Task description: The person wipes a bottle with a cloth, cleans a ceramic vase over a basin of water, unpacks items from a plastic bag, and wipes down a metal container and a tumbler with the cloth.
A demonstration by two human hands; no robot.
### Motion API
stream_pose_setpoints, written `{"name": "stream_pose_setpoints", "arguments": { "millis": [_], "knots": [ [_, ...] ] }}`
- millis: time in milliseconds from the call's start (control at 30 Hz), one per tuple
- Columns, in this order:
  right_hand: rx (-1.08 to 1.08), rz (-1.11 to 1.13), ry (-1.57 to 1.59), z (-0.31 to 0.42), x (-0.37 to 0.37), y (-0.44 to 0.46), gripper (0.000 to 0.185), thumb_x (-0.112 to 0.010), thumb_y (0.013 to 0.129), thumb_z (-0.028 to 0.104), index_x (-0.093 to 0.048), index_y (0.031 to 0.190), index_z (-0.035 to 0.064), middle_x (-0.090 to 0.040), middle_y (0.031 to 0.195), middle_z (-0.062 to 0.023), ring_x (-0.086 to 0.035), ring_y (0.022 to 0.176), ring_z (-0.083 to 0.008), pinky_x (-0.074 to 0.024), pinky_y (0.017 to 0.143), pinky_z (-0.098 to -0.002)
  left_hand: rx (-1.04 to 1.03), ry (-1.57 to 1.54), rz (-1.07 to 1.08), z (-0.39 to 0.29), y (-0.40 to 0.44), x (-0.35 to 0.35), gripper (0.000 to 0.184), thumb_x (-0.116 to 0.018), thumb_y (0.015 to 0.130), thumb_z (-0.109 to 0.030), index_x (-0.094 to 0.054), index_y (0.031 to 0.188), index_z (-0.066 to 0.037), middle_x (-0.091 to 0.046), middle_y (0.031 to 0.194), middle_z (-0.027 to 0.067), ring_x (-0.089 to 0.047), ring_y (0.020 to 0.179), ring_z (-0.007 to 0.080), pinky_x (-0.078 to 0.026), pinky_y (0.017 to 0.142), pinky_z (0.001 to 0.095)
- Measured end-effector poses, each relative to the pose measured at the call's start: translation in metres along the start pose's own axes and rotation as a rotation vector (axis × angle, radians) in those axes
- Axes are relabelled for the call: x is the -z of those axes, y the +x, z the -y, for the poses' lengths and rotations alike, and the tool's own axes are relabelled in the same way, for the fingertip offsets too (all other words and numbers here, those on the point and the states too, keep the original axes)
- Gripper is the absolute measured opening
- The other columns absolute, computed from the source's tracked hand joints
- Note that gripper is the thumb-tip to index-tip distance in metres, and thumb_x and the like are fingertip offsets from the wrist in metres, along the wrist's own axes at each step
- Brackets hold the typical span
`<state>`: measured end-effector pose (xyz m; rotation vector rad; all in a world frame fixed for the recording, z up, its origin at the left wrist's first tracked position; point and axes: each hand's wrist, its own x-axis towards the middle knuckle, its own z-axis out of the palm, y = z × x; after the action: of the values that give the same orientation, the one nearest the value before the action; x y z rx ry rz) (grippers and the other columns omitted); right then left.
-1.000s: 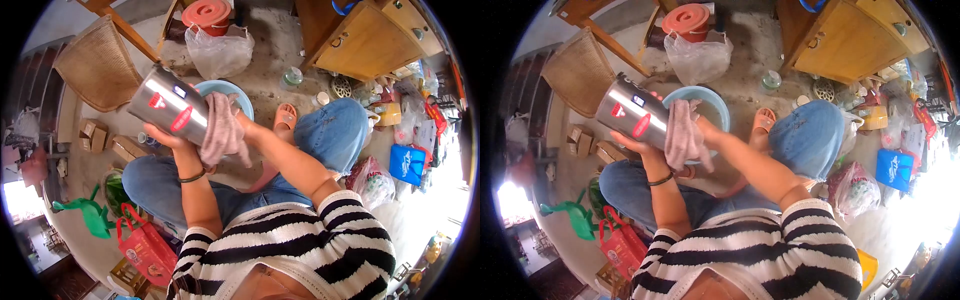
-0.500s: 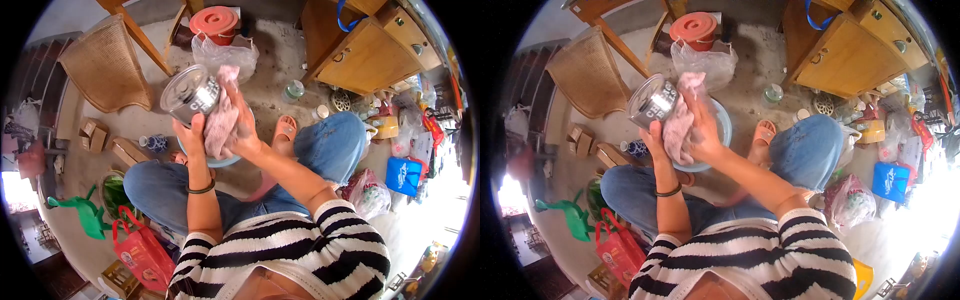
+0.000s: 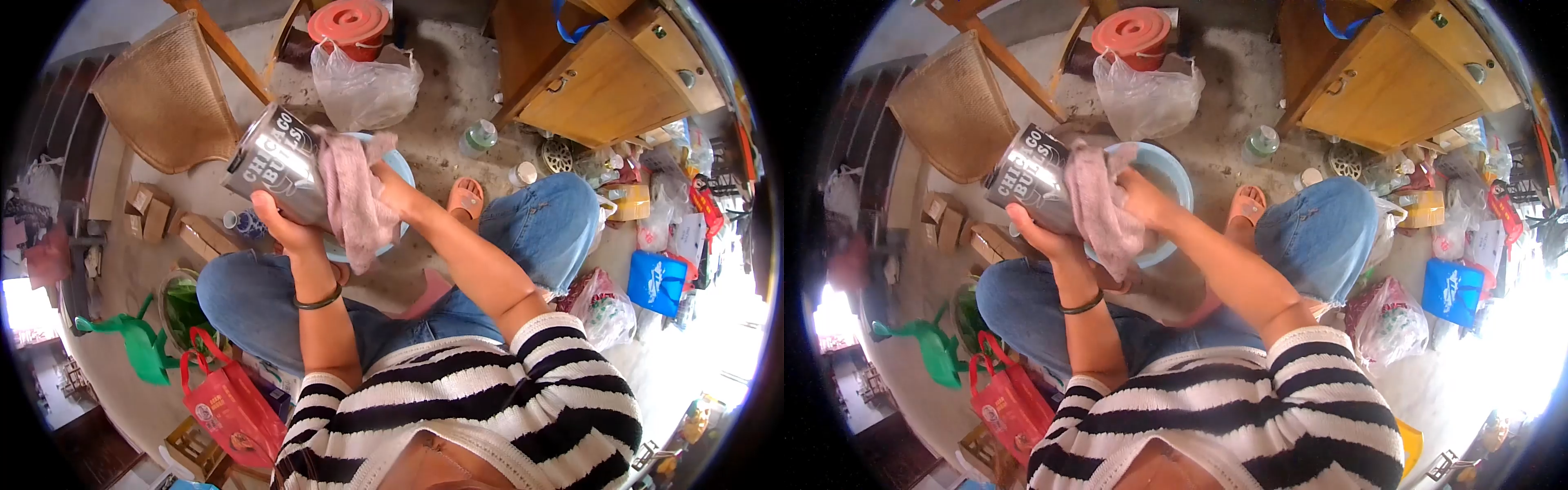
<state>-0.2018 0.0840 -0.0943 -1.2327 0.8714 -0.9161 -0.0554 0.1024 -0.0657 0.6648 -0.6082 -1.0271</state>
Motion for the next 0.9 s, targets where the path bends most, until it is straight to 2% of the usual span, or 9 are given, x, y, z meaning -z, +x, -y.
{"name": "stream_pose_setpoints", "arguments": {
  "millis": [167, 367, 400, 500, 567, 633, 733, 867, 900],
  "knots": [
    [-0.089, 0.114, -0.053, -0.021, 0.016, -0.034, 0.059, -0.058, 0.094, 0.033, -0.041, 0.142, 0.0021, -0.051, 0.138, -0.0142, -0.047, 0.128, -0.0253, -0.0369, 0.108, -0.0343, 0.024, -0.037, -0.054, -0.007, 0.005, -0.012, 0.083, -0.028, 0.093, -0.068, -0.039, 0.143, -0.002, -0.051, 0.136, 0.0203, -0.053, 0.123, 0.0328, -0.044, 0.104, 0.0443],
    [-0.022, 0.049, -0.038, -0.028, 0.018, -0.042, 0.057, -0.059, 0.095, 0.029, -0.041, 0.142, 0.0025, -0.051, 0.137, -0.0121, -0.049, 0.125, -0.0226, -0.0377, 0.106, -0.0328, 0.117, -0.282, 0.484, 0.004, 0.013, -0.004, 0.102, -0.034, 0.082, -0.083, -0.036, 0.145, -0.003, -0.051, 0.133, 0.0253, -0.055, 0.119, 0.0357, -0.046, 0.102, 0.0467],
    [0.008, 0.023, -0.053, -0.028, 0.018, -0.04, 0.057, -0.059, 0.095, 0.029, -0.041, 0.142, 0.0026, -0.051, 0.137, -0.0118, -0.049, 0.124, -0.0221, -0.0379, 0.106, -0.0325, 0.15, -0.192, 0.382, 0.004, 0.012, -0.008, 0.116, -0.025, 0.074, -0.093, -0.034, 0.145, -0.001, -0.052, 0.131, 0.0285, -0.057, 0.115, 0.0377, -0.047, 0.099, 0.045],
    [0.114, -0.071, -0.135, -0.027, 0.018, -0.032, 0.057, -0.06, 0.095, 0.027, -0.041, 0.143, 0.0028, -0.052, 0.136, -0.0107, -0.05, 0.123, -0.0208, -0.0383, 0.105, -0.0317, 0.194, -0.118, 0.301, 0.006, -0.002, -0.028, 0.119, -0.026, 0.071, -0.095, -0.035, 0.143, -0.002, -0.056, 0.124, 0.0269, -0.061, 0.107, 0.0332, -0.056, 0.085, 0.0374],
    [0.184, -0.147, -0.194, -0.029, 0.015, -0.027, 0.056, -0.06, 0.095, 0.026, -0.041, 0.143, 0.003, -0.052, 0.135, -0.01, -0.051, 0.122, -0.0199, -0.0385, 0.104, -0.0312, 0.175, -0.355, 0.522, 0.028, 0.006, -0.017, 0.105, -0.027, 0.081, -0.086, -0.034, 0.144, -0.003, -0.053, 0.13, 0.0215, -0.058, 0.114, 0.0311, -0.05, 0.096, 0.0389],
    [0.229, -0.199, -0.198, -0.028, 0.015, -0.023, 0.056, -0.06, 0.095, 0.025, -0.041, 0.143, 0.0031, -0.052, 0.135, -0.0093, -0.051, 0.121, -0.019, -0.0388, 0.104, -0.0306, 0.258, -0.09, 0.091, 0.05, 0.005, 0.007, 0.087, -0.026, 0.093, -0.074, -0.03, 0.148, -0.005, -0.048, 0.139, 0.0141, -0.051, 0.124, 0.0263, -0.045, 0.104, 0.0366],
    [0.193, -0.163, 0.117, -0.012, 0.017, -0.018, 0.064, -0.068, 0.089, 0.021, -0.038, 0.144, 0.0038, -0.051, 0.134, -0.0068, -0.05, 0.121, -0.0166, -0.039, 0.103, -0.0304, 0.328, 0.05, -0.093, 0.049, -0.018, -0.008, 0.082, -0.03, 0.095, -0.07, -0.034, 0.146, -0.005, -0.049, 0.138, 0.0125, -0.05, 0.126, 0.024, -0.042, 0.105, 0.0345],
    [0.384, -0.179, 0.205, 0.003, 0.012, 0.004, 0.081, -0.075, 0.079, 0.008, -0.031, 0.148, 0.0058, -0.046, 0.14, -0.0062, -0.048, 0.124, -0.0172, -0.0381, 0.105, -0.0307, 0.569, -0.234, -0.027, 0.034, -0.043, -0.034, 0.068, -0.037, 0.101, -0.055, -0.041, 0.141, -0.001, -0.05, 0.137, 0.0116, -0.05, 0.125, 0.0224, -0.04, 0.105, 0.0335],
    [0.382, -0.21, 0.216, 0.01, 0.009, 0.007, 0.089, -0.073, 0.072, 0.001, -0.029, 0.149, 0.008, -0.047, 0.141, -0.0106, -0.049, 0.127, -0.022, -0.0375, 0.106, -0.033, 0.602, -0.272, -0.077, 0.033, -0.044, -0.033, 0.066, -0.038, 0.101, -0.053, -0.041, 0.141, 0.0, -0.05, 0.137, 0.0116, -0.048, 0.127, 0.0221, -0.038, 0.106, 0.0335]
  ]
}}
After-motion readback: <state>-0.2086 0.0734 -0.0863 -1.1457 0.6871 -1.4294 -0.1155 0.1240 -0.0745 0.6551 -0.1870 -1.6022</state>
